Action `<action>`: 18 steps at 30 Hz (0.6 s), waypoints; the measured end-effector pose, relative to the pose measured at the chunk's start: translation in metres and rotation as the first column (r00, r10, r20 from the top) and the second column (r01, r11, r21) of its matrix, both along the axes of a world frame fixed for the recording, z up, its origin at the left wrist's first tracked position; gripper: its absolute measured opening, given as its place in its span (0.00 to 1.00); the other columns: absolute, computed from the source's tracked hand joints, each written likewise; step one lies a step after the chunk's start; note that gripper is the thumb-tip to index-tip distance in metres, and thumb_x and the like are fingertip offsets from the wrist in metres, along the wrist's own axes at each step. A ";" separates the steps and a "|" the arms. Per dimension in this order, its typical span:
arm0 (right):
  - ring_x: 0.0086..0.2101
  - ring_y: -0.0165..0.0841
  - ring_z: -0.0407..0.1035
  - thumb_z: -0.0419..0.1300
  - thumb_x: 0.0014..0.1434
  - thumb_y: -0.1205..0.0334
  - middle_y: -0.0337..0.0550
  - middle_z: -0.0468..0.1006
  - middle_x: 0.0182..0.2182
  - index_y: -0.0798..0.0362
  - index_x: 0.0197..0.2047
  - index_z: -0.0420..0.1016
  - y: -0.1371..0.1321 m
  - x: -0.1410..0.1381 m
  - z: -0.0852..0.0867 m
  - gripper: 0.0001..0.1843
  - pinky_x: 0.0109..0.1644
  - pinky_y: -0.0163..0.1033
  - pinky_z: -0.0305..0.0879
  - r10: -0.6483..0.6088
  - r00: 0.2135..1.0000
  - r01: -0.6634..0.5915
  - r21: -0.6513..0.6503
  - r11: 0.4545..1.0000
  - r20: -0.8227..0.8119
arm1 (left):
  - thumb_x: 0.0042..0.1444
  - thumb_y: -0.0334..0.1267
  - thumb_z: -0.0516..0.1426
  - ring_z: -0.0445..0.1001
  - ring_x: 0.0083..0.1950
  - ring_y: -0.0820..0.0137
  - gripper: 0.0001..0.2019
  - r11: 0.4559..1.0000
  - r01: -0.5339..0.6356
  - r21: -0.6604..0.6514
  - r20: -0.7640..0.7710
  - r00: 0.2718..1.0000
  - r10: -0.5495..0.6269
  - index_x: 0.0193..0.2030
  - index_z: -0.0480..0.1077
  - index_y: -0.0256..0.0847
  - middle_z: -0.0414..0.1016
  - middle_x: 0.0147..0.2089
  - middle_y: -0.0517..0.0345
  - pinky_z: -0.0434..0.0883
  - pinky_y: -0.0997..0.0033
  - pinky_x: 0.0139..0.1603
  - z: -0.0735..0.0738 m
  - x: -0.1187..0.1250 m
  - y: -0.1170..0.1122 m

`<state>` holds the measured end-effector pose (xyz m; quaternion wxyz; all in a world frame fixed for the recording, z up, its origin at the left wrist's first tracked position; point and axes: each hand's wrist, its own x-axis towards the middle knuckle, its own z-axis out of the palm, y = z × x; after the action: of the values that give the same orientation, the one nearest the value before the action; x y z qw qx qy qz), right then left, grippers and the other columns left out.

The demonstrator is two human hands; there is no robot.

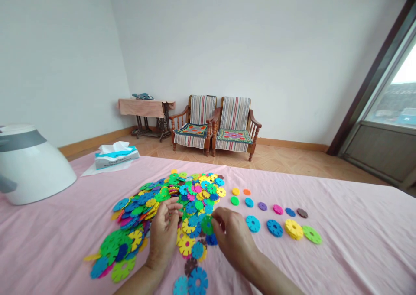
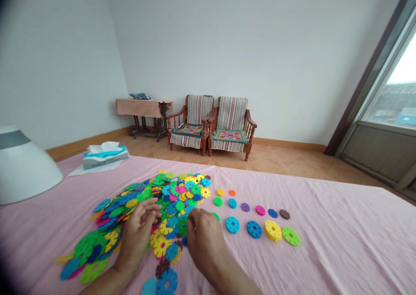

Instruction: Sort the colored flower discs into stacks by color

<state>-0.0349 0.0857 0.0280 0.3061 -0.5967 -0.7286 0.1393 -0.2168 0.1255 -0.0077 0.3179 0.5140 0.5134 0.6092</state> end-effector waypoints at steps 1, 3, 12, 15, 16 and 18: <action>0.27 0.29 0.67 0.53 0.57 0.71 0.37 0.75 0.26 0.52 0.31 0.72 -0.009 0.005 -0.002 0.09 0.31 0.32 0.54 0.023 1.000 -0.023 -0.062 0.998 -0.014 | 0.50 0.43 0.56 0.75 0.36 0.63 0.16 1.000 -0.003 -0.004 -0.001 1.000 0.003 0.44 0.68 0.39 0.75 0.37 0.53 0.73 0.68 0.31 0.000 0.000 0.000; 0.27 0.29 0.68 0.54 0.54 0.72 0.36 0.75 0.24 0.52 0.28 0.73 -0.023 0.013 -0.008 0.09 0.29 0.32 0.53 0.058 0.998 -0.059 -0.168 0.984 -0.014 | 0.49 0.44 0.56 0.75 0.35 0.64 0.17 1.000 -0.005 -0.012 0.001 1.000 0.005 0.44 0.68 0.39 0.74 0.37 0.53 0.73 0.68 0.30 0.001 0.001 -0.001; 0.43 0.39 0.69 0.59 0.52 0.68 0.45 0.75 0.41 0.49 0.40 0.75 -0.045 0.018 -0.002 0.11 0.45 0.39 0.64 0.091 0.981 -0.066 -0.150 0.986 0.169 | 0.50 0.45 0.57 0.75 0.34 0.65 0.17 1.000 0.010 0.000 -0.007 1.000 -0.010 0.44 0.67 0.39 0.74 0.37 0.54 0.73 0.68 0.31 -0.001 -0.001 0.002; 0.46 0.46 0.67 0.65 0.48 0.63 0.49 0.74 0.44 0.50 0.44 0.75 -0.045 0.011 -0.003 0.17 0.49 0.48 0.64 0.139 0.953 -0.087 -0.198 0.976 0.268 | 0.50 0.45 0.57 0.75 0.34 0.65 0.17 1.000 0.013 0.003 -0.021 1.000 -0.013 0.44 0.67 0.38 0.74 0.37 0.54 0.73 0.68 0.31 -0.001 -0.001 0.003; 0.46 0.47 0.67 0.65 0.47 0.61 0.50 0.74 0.44 0.51 0.44 0.75 -0.045 0.009 -0.004 0.18 0.49 0.50 0.64 0.140 0.945 -0.076 -0.217 0.973 0.295 | 0.50 0.45 0.57 0.75 0.34 0.65 0.17 1.000 0.017 0.004 -0.024 1.000 -0.017 0.44 0.67 0.39 0.74 0.37 0.54 0.73 0.68 0.30 -0.002 -0.002 0.003; 0.46 0.48 0.67 0.65 0.48 0.61 0.50 0.74 0.44 0.52 0.44 0.75 -0.044 0.006 -0.006 0.18 0.49 0.51 0.64 0.124 0.938 -0.045 -0.241 0.970 0.323 | 0.51 0.45 0.57 0.75 0.34 0.65 0.16 1.000 0.022 0.011 -0.027 0.999 -0.021 0.44 0.67 0.39 0.74 0.37 0.54 0.73 0.67 0.31 -0.003 -0.002 0.003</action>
<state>-0.0292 0.0417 0.0217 0.1003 -0.6108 -0.7742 0.1321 -0.2188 0.1289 -0.0102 0.3146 0.5294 0.5087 0.6017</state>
